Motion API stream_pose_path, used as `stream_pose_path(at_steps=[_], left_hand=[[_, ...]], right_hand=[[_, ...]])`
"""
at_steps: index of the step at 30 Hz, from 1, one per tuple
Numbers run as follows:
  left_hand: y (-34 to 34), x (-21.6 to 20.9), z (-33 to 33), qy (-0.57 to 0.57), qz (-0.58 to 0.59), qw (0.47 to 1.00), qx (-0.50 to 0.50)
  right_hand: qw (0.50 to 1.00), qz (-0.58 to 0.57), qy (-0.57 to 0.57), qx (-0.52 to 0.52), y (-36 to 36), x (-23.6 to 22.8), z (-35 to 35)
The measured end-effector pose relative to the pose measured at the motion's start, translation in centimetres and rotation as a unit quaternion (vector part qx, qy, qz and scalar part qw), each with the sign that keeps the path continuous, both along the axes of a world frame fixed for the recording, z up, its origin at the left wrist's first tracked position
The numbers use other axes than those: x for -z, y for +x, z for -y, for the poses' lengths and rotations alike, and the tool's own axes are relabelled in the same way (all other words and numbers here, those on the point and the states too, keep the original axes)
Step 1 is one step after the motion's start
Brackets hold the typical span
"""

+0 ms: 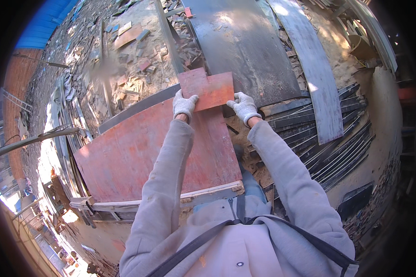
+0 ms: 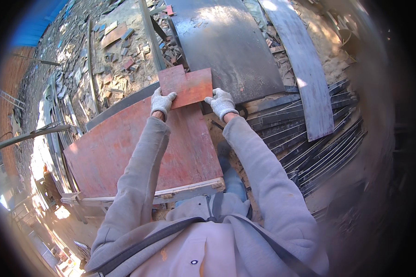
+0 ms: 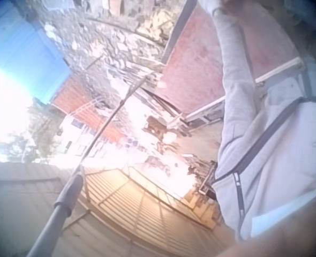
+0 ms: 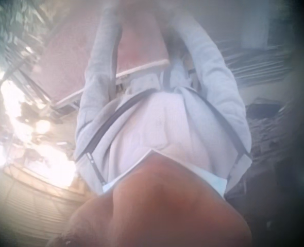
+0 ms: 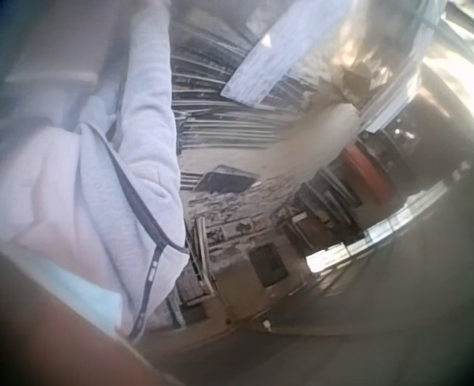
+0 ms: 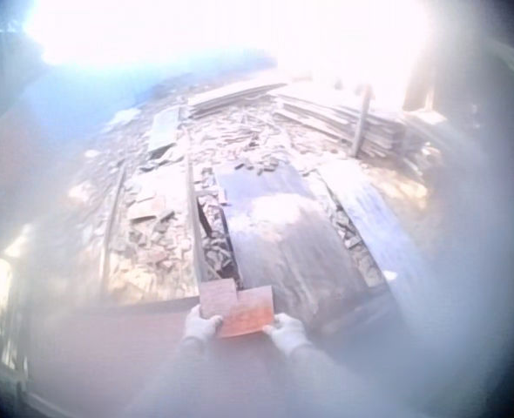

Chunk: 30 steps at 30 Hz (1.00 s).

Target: The person picks up and inspects various metal sheets, including red and silver pieces, then places them into a metal cart. The person handles the sheets one at a time, turning them over and moving them from the ground into the cart.

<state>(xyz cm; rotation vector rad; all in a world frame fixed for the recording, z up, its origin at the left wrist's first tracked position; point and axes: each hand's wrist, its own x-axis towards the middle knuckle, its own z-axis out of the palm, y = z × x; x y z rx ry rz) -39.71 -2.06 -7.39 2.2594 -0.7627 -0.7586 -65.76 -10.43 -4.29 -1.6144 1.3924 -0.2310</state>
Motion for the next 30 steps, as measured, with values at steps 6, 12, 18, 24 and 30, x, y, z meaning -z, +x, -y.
stream_pose_path(at_steps=[6,12,18,24,30], left_hand=[[-0.5,-2.6,2.8,0.072,-0.011,0.997,-0.033],[2.3,-1.7,5.6,0.158,0.158,0.972,0.071],[5.5,-0.9,8.0,0.178,0.179,0.966,0.057],[6.0,0.1,9.1,0.131,0.083,0.987,0.028],[8.0,2.1,9.5,0.087,0.064,0.994,-0.015]], right_hand=[[0.931,-0.084,-0.288,-0.207,-0.1,2.5,3.3],[0.853,-0.151,-0.417,-0.277,0.8,4.6,7.6],[0.853,-0.105,-0.432,-0.274,3.4,4.3,9.8],[0.850,-0.088,-0.443,-0.271,3.5,6.1,11.3],[0.833,-0.107,-0.462,-0.286,5.1,6.1,12.8]])
